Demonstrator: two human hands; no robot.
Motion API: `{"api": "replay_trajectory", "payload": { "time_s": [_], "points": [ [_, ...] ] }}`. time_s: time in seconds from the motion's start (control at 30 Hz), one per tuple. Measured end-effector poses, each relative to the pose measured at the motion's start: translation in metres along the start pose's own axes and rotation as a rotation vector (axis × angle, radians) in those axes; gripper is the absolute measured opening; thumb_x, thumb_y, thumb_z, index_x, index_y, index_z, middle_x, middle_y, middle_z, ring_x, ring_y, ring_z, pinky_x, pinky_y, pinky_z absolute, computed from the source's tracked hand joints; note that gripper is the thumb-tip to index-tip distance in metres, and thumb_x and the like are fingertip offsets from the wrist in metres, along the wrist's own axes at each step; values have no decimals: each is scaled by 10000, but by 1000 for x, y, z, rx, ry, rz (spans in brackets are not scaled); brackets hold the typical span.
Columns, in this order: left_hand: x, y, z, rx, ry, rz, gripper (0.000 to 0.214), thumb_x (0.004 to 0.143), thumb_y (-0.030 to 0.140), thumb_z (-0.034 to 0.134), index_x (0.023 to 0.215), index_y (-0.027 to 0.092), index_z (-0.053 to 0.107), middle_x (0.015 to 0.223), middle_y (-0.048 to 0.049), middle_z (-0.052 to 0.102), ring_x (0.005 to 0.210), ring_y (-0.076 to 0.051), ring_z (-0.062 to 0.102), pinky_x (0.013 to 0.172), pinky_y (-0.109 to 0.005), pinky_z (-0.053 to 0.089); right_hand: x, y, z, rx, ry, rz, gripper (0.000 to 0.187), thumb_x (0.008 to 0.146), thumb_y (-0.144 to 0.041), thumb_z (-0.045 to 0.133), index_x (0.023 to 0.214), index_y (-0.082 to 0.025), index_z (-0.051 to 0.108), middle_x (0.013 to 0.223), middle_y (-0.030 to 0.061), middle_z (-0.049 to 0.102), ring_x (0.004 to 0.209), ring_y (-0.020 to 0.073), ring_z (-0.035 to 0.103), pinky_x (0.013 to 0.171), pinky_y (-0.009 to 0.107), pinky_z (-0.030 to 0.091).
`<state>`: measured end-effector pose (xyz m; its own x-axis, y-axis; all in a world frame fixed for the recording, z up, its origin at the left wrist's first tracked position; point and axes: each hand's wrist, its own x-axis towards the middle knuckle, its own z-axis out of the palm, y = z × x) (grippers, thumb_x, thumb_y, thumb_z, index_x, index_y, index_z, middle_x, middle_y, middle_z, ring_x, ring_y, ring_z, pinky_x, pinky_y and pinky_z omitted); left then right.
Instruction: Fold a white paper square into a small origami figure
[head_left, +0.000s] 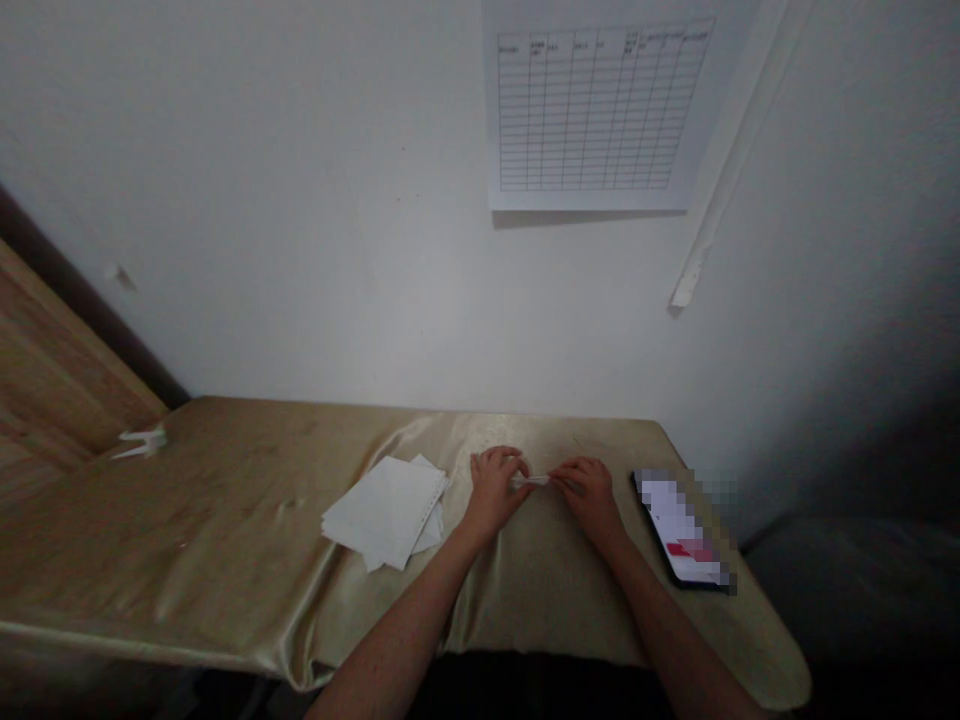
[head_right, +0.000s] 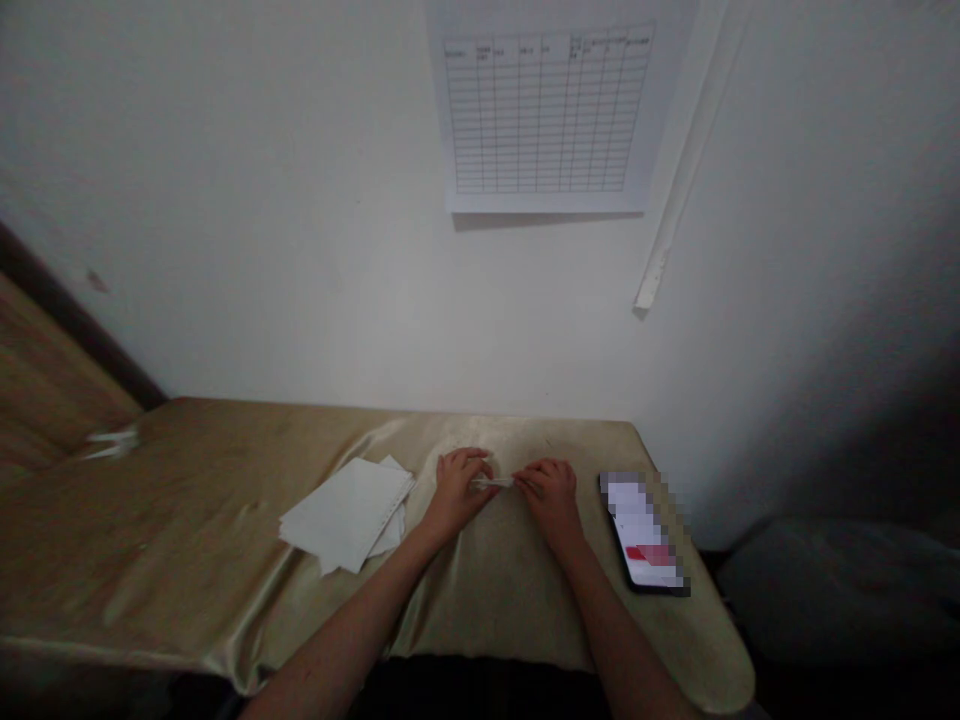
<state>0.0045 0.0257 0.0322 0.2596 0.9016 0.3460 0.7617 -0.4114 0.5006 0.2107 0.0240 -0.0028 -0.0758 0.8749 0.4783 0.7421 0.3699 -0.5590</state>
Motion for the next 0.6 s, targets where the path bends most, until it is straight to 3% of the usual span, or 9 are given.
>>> {"api": "replay_trajectory", "payload": {
  "time_s": [0.27, 0.6],
  "points": [
    [0, -4, 2, 10, -37, 41, 142, 854, 319, 704, 994, 343, 710, 1290, 16, 634, 1297, -258, 424, 1158, -615, 55, -2, -4, -5, -126, 3, -35, 168, 898, -300, 594, 944, -334, 752, 1037, 6, 721, 1086, 223, 554, 1139, 511, 107],
    [-1, -3, 1, -5, -132, 80, 166, 885, 328, 662, 1041, 345, 717, 1233, 6, 683, 1291, -254, 453, 1164, -645, -5, -3, -3, -13, -151, -96, -13, 184, 852, -248, 628, 886, -376, 757, 1161, -26, 714, 1222, 269, 477, 1119, 626, 24]
  ]
}}
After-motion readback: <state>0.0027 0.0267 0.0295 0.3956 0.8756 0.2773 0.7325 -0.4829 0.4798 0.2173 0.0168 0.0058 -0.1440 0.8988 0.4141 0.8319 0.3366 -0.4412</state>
